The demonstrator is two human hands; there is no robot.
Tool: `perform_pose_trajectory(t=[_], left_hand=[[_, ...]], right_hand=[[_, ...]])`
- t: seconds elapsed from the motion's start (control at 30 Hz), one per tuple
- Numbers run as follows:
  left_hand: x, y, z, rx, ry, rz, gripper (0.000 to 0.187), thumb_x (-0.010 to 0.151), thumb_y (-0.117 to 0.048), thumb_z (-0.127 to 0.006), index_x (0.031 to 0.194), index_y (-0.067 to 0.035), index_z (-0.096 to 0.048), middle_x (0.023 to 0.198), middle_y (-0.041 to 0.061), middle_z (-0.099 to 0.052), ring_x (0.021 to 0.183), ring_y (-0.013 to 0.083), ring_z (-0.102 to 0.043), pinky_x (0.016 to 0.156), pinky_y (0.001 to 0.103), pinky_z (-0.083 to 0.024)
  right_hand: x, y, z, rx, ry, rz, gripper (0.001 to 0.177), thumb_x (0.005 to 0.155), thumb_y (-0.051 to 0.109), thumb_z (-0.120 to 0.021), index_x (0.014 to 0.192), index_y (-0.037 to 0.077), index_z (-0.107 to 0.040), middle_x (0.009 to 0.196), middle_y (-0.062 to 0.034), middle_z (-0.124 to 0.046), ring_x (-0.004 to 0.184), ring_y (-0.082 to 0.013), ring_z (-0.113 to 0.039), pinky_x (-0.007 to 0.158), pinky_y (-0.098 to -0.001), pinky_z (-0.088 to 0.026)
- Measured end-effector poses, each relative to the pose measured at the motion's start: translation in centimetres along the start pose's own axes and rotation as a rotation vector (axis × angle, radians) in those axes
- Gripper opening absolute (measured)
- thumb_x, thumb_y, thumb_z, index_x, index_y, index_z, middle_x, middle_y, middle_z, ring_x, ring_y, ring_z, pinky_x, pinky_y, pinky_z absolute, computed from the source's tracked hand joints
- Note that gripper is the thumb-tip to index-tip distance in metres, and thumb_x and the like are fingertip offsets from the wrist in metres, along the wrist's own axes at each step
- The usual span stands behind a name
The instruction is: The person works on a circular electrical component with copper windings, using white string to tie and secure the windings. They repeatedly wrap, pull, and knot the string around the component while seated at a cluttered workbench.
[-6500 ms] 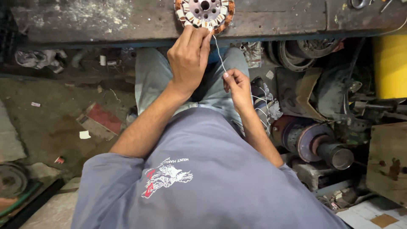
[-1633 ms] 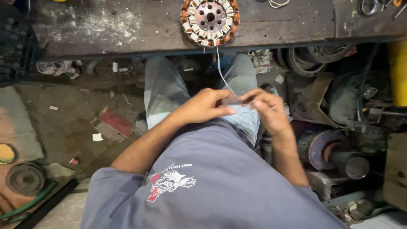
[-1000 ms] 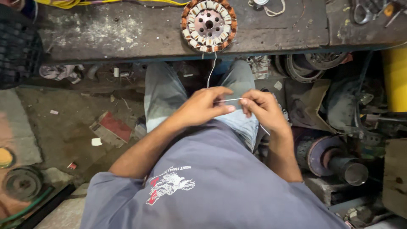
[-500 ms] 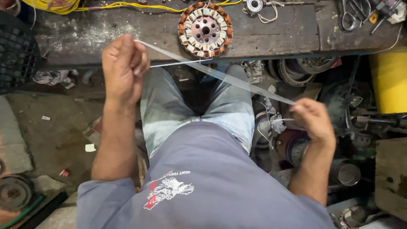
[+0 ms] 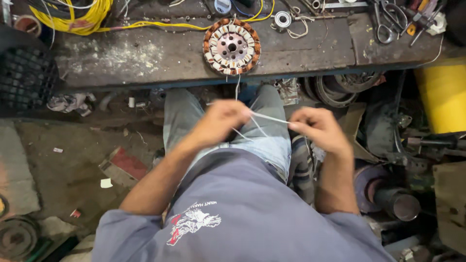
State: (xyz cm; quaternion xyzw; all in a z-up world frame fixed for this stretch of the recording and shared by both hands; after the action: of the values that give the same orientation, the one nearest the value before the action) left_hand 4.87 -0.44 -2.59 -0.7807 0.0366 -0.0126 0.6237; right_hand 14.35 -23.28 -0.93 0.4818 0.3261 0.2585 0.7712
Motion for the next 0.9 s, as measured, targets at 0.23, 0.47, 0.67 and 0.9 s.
perform_pose_trajectory(t=[0.23, 0.47, 0.67, 0.9], left_hand=[[-4.6, -4.9, 13.3, -0.651, -0.336, -0.298, 0.025, 0.119, -0.022, -0.059, 0.102, -0.005, -0.067, 0.073, -0.005, -0.055, 0.061, 0.0047, -0.045, 0.056, 0.022, -0.033], [-1.2, -5.5, 0.0, -0.107, 0.068, -0.257, 0.051, 0.101, -0.027, -0.07, 0.14, -0.002, -0.05, 0.126, 0.007, -0.065, 0.112, 0.0133, -0.062, 0.096, 0.032, -0.054], [-1.5, 1.2, 0.7, -0.167, 0.038, 0.375, 0.034, 0.103, -0.034, -0.07, 0.111, -0.001, -0.068, 0.077, -0.003, -0.053, 0.066, 0.0076, -0.044, 0.054, 0.024, -0.032], [-4.5, -2.5, 13.7, -0.243, -0.395, 0.067, 0.013, 0.101, -0.018, -0.072, 0.097, -0.006, -0.068, 0.074, -0.005, -0.058, 0.06, 0.0033, -0.047, 0.052, 0.022, -0.035]], right_hand=[[-8.1, -4.0, 10.5, 0.532, -0.266, 0.279, 0.023, 0.095, 0.02, -0.077, 0.095, -0.002, -0.07, 0.083, -0.0093, -0.071, 0.074, -0.0142, -0.063, 0.067, -0.0287, -0.05], [-0.1, -2.5, -1.3, -0.069, -0.106, 0.0, 0.017, 0.091, 0.017, -0.073, 0.093, 0.0, -0.075, 0.079, 0.0011, -0.067, 0.073, -0.008, -0.057, 0.063, -0.0252, -0.047], [3.9, 1.0, -9.6, 0.078, 0.16, 0.05, 0.021, 0.097, 0.019, -0.072, 0.094, -0.001, -0.071, 0.076, 0.004, -0.059, 0.07, -0.0055, -0.048, 0.059, -0.0259, -0.04], [1.6, -4.3, 1.3, 0.254, -0.009, -0.073, 0.02, 0.097, 0.02, -0.07, 0.094, 0.001, -0.074, 0.073, 0.005, -0.06, 0.067, -0.004, -0.048, 0.059, -0.0227, -0.038]])
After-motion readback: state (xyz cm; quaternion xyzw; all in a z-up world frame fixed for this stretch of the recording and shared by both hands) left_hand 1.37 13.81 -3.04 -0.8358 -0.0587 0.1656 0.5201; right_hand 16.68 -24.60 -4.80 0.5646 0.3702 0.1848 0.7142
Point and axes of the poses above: each hand's wrist, its own x-axis towards the middle knuckle, its own z-axis out of the back of the hand, y = z × x, the point moved 9 cm from there along x, towards the middle knuckle
